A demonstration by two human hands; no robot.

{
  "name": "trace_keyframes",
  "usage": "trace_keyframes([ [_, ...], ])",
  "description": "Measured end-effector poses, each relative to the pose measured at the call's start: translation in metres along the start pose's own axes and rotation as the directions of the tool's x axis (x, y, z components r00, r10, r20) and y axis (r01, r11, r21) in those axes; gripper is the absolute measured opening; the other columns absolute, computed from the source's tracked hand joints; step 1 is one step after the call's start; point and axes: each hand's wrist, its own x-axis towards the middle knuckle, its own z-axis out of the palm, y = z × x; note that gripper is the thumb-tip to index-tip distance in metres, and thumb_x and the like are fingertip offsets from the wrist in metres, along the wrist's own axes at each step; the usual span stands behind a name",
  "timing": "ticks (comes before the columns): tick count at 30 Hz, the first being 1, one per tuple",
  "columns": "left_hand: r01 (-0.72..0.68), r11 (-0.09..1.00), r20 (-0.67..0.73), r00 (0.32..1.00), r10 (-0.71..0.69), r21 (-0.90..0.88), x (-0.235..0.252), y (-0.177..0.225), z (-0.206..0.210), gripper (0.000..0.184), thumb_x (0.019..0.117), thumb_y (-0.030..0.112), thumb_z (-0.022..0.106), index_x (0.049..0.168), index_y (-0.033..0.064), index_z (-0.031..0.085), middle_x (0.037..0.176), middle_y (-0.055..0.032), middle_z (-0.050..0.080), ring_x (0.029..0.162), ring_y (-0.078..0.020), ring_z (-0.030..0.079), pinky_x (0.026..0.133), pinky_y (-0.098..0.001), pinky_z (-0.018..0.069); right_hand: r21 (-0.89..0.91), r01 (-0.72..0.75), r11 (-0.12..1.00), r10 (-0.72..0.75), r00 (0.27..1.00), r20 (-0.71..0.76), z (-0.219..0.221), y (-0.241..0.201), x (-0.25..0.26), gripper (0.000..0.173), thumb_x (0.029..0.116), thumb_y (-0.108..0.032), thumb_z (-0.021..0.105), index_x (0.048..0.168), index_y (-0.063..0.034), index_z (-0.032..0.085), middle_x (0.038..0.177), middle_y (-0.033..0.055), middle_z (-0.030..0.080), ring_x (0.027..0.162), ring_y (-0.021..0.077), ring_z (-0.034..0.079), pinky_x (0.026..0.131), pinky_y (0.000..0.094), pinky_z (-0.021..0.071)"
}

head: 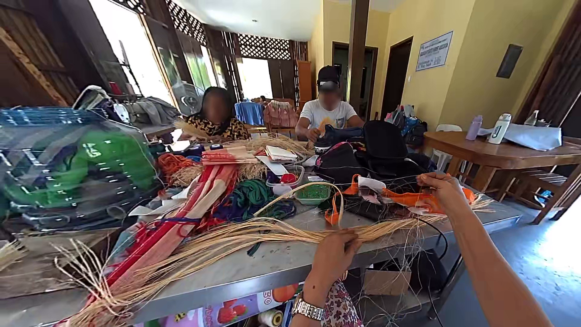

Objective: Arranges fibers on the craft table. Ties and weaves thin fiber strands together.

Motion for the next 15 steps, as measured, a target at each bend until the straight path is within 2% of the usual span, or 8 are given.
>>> trace_keyframes([
  [5,-0.033,0.999,-0.010,0.999,0.033,0.007,-0.002,-0.001,0.000,0.033,0.1025,0.027,0.061,0.123,0.0042,0.074,0.136,-0.0138,0.066,0.133,-0.0284,0.059,0.113,-0.0479,0.0436,-0.172,0.043,0.984,-0.028,0.996,0.089,0.003,-0.015,0.000,0.011,0.1005,-0.004,0.061,0.096,0.0023,0.069,0.087,0.0054,0.071,0.078,0.0083,0.065,0.072,0.0246,0.0535],
  [9,-0.205,0.978,-0.216,0.957,0.192,-0.041,-0.008,-0.002,0.007,0.023,0.0984,0.011,0.062,0.113,0.0025,0.078,0.130,-0.0169,0.069,0.132,-0.0377,0.058,0.112,-0.0529,0.0436,-0.245,0.185,0.952,-0.115,0.955,0.275,0.011,-0.018,-0.016,0.011,0.0989,-0.002,0.060,0.095,0.0033,0.068,0.087,0.0042,0.070,0.077,0.0066,0.066,0.075,0.0249,0.0554],
  [11,-0.240,0.970,-0.306,0.922,0.238,0.033,-0.006,0.003,-0.001,0.022,0.0947,0.006,0.064,0.110,0.0030,0.079,0.125,-0.0160,0.072,0.128,-0.0391,0.060,0.108,-0.0568,0.0453,-0.230,0.238,0.944,-0.147,0.924,0.354,0.018,-0.019,-0.028,0.009,0.0972,-0.001,0.060,0.095,0.0035,0.068,0.085,0.0035,0.070,0.077,0.0064,0.065,0.076,0.0252,0.0557],
  [13,-0.245,0.960,-0.410,0.868,0.280,0.138,-0.002,0.008,-0.012,0.018,0.0924,0.005,0.065,0.103,0.0019,0.079,0.118,-0.0154,0.074,0.121,-0.0385,0.065,0.101,-0.0570,0.0503,-0.209,0.295,0.932,-0.191,0.892,0.409,0.025,-0.018,-0.041,0.007,0.0944,-0.001,0.063,0.093,0.0022,0.069,0.082,0.0008,0.069,0.074,0.0039,0.065,0.074,0.0230,0.0550],
  [15,-0.177,0.972,-0.474,0.850,0.230,0.155,0.004,0.006,-0.029,0.020,0.0933,0.002,0.061,0.105,-0.0012,0.077,0.120,-0.0189,0.072,0.118,-0.0384,0.066,0.098,-0.0548,0.0528,-0.189,0.347,0.919,-0.235,0.865,0.444,0.030,-0.016,-0.055,0.007,0.0932,-0.002,0.065,0.094,0.0017,0.071,0.082,-0.0002,0.071,0.075,0.0023,0.067,0.075,0.0212,0.0567],
])
